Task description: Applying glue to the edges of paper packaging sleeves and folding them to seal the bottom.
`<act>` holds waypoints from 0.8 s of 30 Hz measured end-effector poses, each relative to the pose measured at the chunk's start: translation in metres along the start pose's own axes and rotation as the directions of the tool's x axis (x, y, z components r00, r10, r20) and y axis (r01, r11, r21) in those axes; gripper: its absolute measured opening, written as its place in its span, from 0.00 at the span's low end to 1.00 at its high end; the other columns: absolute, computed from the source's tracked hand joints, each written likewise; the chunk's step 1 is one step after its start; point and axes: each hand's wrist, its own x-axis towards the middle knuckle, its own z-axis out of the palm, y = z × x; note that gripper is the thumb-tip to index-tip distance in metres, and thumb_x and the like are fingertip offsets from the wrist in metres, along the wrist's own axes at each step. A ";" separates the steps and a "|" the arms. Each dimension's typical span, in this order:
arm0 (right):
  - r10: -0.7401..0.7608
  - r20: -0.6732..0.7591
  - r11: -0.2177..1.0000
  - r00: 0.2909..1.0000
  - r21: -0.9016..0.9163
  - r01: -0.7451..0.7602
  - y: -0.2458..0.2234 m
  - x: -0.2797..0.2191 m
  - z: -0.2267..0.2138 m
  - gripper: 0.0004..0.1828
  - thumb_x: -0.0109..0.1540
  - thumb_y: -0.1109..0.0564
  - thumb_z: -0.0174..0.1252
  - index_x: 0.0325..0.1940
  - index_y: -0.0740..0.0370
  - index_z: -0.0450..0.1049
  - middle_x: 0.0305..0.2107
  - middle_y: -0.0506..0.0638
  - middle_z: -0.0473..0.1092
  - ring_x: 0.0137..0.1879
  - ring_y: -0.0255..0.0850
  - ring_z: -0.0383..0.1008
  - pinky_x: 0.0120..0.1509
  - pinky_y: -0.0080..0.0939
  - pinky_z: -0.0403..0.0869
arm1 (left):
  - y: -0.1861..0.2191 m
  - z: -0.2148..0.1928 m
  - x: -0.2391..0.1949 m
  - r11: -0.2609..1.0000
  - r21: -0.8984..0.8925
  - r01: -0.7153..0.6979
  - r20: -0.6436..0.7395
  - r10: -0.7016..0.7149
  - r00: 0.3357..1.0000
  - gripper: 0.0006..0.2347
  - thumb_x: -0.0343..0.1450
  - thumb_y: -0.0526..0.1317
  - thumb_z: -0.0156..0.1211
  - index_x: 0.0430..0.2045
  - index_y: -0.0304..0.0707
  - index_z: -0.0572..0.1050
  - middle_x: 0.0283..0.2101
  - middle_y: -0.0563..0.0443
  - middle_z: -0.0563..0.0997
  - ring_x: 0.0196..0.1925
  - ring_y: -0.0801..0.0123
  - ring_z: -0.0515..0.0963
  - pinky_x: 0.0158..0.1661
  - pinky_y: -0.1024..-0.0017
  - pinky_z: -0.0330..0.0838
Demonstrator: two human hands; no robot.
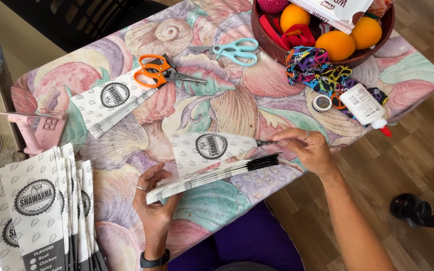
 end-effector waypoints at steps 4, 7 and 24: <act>-0.104 0.090 0.983 0.991 0.157 0.089 -0.007 0.007 0.010 0.08 0.66 0.68 0.55 0.45 0.63 0.78 0.46 0.57 0.79 0.57 0.48 0.81 0.69 0.45 0.76 | 0.017 0.005 0.015 0.966 0.116 -0.233 0.065 0.227 0.972 0.30 0.63 0.32 0.68 0.62 0.38 0.66 0.68 0.40 0.65 0.73 0.53 0.67 0.69 0.52 0.69; -0.002 0.146 0.961 0.989 0.275 -0.038 -0.011 0.008 0.016 0.07 0.66 0.68 0.56 0.44 0.63 0.78 0.47 0.62 0.79 0.58 0.48 0.81 0.66 0.41 0.77 | 0.016 0.006 0.019 0.983 0.042 -0.178 0.079 0.174 0.982 0.40 0.63 0.38 0.68 0.71 0.34 0.53 0.75 0.37 0.58 0.79 0.50 0.58 0.74 0.49 0.55; 0.203 0.165 0.967 0.965 0.121 -0.224 -0.037 -0.022 0.010 0.31 0.58 0.70 0.51 0.67 0.65 0.65 0.61 0.55 0.69 0.71 0.45 0.67 0.73 0.45 0.69 | 0.010 0.002 0.008 1.000 0.005 -0.030 0.057 0.030 0.998 0.27 0.62 0.24 0.65 0.59 0.32 0.69 0.36 0.47 0.82 0.22 0.83 0.66 0.25 0.86 0.63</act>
